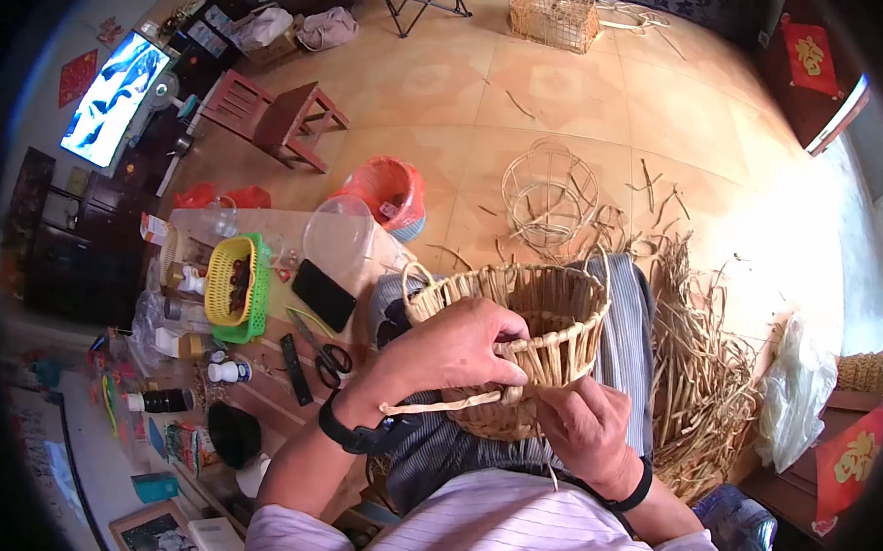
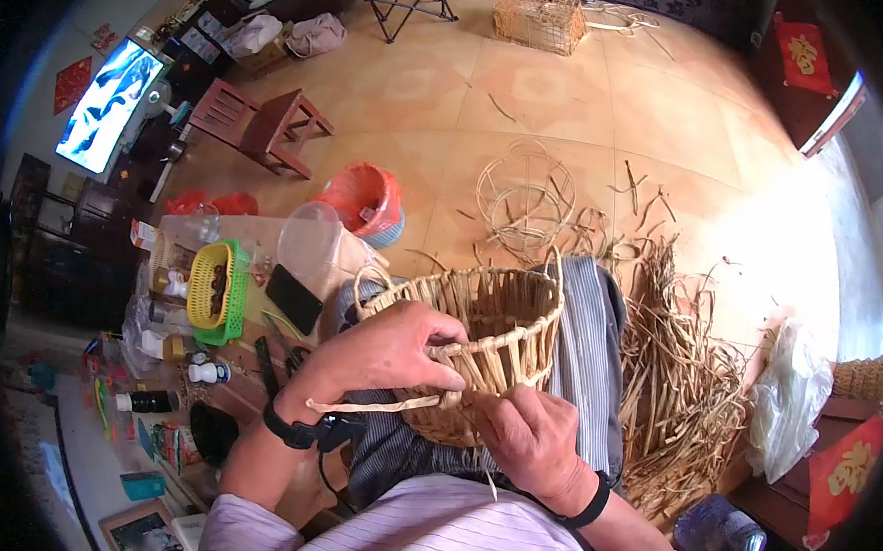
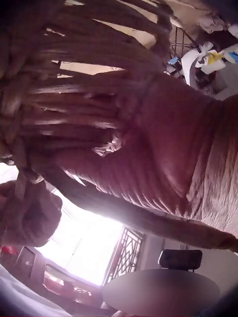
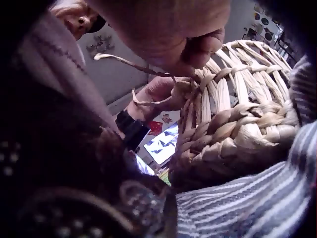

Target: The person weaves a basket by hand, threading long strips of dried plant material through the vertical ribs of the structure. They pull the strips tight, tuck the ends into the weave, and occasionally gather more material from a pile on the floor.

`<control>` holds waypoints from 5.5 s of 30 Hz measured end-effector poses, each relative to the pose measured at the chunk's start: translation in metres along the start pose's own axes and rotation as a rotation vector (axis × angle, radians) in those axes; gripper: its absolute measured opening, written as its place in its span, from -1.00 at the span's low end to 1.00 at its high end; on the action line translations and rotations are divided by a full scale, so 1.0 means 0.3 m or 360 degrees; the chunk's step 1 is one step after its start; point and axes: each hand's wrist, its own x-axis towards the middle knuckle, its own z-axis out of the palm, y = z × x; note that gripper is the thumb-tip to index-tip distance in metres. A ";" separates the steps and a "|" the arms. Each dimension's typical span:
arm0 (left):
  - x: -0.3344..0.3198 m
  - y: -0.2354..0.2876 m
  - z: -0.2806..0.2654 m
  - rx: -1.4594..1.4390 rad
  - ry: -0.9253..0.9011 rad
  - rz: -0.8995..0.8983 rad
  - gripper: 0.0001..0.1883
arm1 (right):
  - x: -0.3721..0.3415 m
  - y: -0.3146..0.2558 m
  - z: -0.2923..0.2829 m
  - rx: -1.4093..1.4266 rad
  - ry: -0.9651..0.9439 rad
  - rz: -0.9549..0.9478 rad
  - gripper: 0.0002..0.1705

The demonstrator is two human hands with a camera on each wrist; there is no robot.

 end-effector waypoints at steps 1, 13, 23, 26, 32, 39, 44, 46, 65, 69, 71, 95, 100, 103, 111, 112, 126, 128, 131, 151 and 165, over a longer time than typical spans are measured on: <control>-0.004 -0.010 0.009 -0.0025 0.0011 -0.0003 -0.59 | -0.010 -0.003 -0.006 0.0012 -0.0011 -0.0003 -0.71; 0.028 -0.057 -0.006 -0.0249 -0.0228 0.0261 -0.66 | 0.021 -0.005 -0.005 0.0126 -0.0158 0.0229 -0.56; 0.028 -0.068 0.005 -0.0179 -0.0165 0.0254 -0.67 | 0.005 -0.001 0.010 0.0285 -0.0158 0.0432 -0.68; 0.018 -0.050 0.003 -0.0137 -0.0146 0.0222 -0.66 | 0.000 -0.039 -0.014 0.0213 -0.0259 0.0501 -0.71; 0.020 -0.041 0.017 -0.0171 -0.0173 0.0194 -0.64 | -0.019 -0.057 -0.059 0.0233 -0.0435 0.0575 -0.75; 0.002 -0.023 0.008 -0.0043 -0.0042 0.0193 -0.66 | 0.094 -0.068 -0.139 -0.0018 -0.0591 0.0419 -0.75; 0.018 -0.066 0.023 -0.0063 0.0017 0.0281 -0.65 | 0.059 -0.074 -0.045 0.0224 -0.0385 0.0428 -0.68; 0.011 -0.064 0.018 0.0061 0.0045 0.0257 -0.64 | 0.035 -0.044 -0.009 0.0226 -0.0312 0.0316 -0.64; 0.002 -0.039 0.013 -0.0010 0.0006 0.0307 -0.66 | 0.067 -0.061 -0.145 0.0150 -0.0536 0.0450 -0.68; 0.004 -0.037 0.015 0.0146 0.0061 0.0356 -0.65 | 0.076 -0.044 -0.120 0.0776 -0.0508 0.0637 -0.77; 0.003 -0.036 0.008 0.0128 0.0053 0.0318 -0.64 | 0.037 -0.020 -0.075 0.0963 -0.0399 0.0639 -0.78; 0.016 -0.037 0.006 0.0064 -0.0105 0.0208 -0.66 | -0.054 0.146 -0.244 -0.0217 -0.0730 -0.0066 -0.76; 0.016 -0.055 0.004 -0.0012 -0.0112 0.0194 -0.67 | -0.032 0.102 -0.276 0.0414 -0.0623 0.0154 -0.86; 0.022 -0.064 0.001 -0.0027 -0.0094 0.0238 -0.67 | -0.041 0.040 -0.196 0.1428 -0.0527 0.0625 -0.85; 0.024 -0.087 0.003 -0.0098 -0.0049 0.0317 -0.64 | -0.127 0.184 -0.256 0.0492 -0.0771 0.0328 -0.93; 0.023 -0.086 0.004 -0.0047 -0.0065 0.0291 -0.65 | -0.108 0.254 -0.287 -0.0127 -0.0553 0.0004 -0.90; 0.027 -0.099 0.002 -0.0144 -0.0135 0.0247 -0.61 | -0.086 0.355 -0.354 -0.0225 -0.0303 0.0866 -0.69; 0.038 -0.095 -0.002 -0.0085 -0.0106 0.0311 -0.60 | -0.049 0.351 -0.399 -0.0964 -0.0530 0.0601 -0.73; 0.046 -0.095 -0.014 0.0011 -0.0198 0.0287 -0.64 | 0.053 0.133 -0.376 -0.0556 -0.0456 0.0453 -0.31; 0.050 -0.095 -0.034 0.0053 -0.0233 0.0231 -0.59 | 0.006 0.113 -0.041 0.0387 -0.0602 -0.0313 -0.77; -0.037 0.033 0.000 0.0377 -0.0013 0.0129 -0.47 | -0.052 0.144 -0.134 0.1535 -0.0466 0.0957 -0.76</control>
